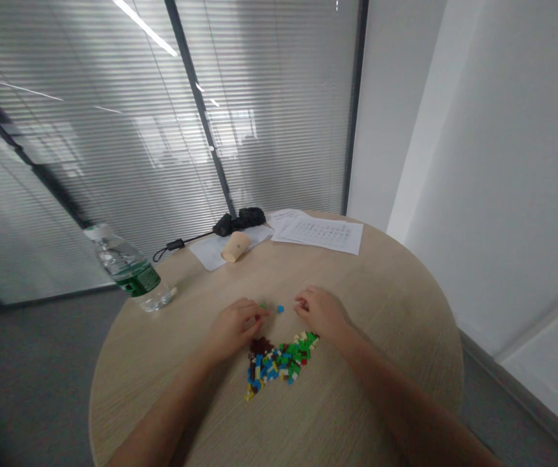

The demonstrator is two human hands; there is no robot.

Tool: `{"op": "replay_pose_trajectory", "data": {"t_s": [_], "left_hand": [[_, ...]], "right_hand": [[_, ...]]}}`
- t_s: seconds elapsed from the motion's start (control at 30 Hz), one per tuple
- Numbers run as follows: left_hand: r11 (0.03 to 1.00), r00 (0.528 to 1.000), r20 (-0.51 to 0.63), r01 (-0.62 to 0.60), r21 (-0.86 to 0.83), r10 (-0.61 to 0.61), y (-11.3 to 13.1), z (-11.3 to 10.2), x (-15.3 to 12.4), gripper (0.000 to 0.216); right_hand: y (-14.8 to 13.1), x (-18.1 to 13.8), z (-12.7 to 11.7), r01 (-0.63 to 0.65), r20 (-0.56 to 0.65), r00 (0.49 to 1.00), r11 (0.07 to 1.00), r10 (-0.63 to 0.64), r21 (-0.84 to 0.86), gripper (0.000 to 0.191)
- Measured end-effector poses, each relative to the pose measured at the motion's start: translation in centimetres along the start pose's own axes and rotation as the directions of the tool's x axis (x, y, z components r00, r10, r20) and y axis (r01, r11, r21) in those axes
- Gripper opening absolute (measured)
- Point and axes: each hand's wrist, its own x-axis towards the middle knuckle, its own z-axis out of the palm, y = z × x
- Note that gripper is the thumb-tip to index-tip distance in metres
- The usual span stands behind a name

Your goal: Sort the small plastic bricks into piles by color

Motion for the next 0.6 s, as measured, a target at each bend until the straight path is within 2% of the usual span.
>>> {"op": "replay_pose_trajectory", "data": {"t_s": [0.13, 0.23, 0.6], "left_hand": [[0.999, 0.989, 0.147, 0.007, -0.034, -0.002, 0.0, -0.8, -0.5, 0.022], [0.998, 0.977, 0.212, 0.012, -0.056, 0.000, 0.0, -1.5, -0.7, 0.018], [0.994, 0.961, 0.274, -0.011, -0.112, 0.041, 0.3, -1.7, -0.8, 0.019]], "right_hand": [[-0.5, -0.8, -1.0, 0.046, -0.072, 0.997, 0.991, -0.037, 0.128, 0.017], [-1.1, -1.4, -1.4, 0.078, -0.099, 0.993, 0.982, -0.061, 0.170, 0.018], [-1.7, -1.6, -1.1, 0.073, -0.022, 0.997, 0.990, -0.071, 0.119, 0.019]]}}
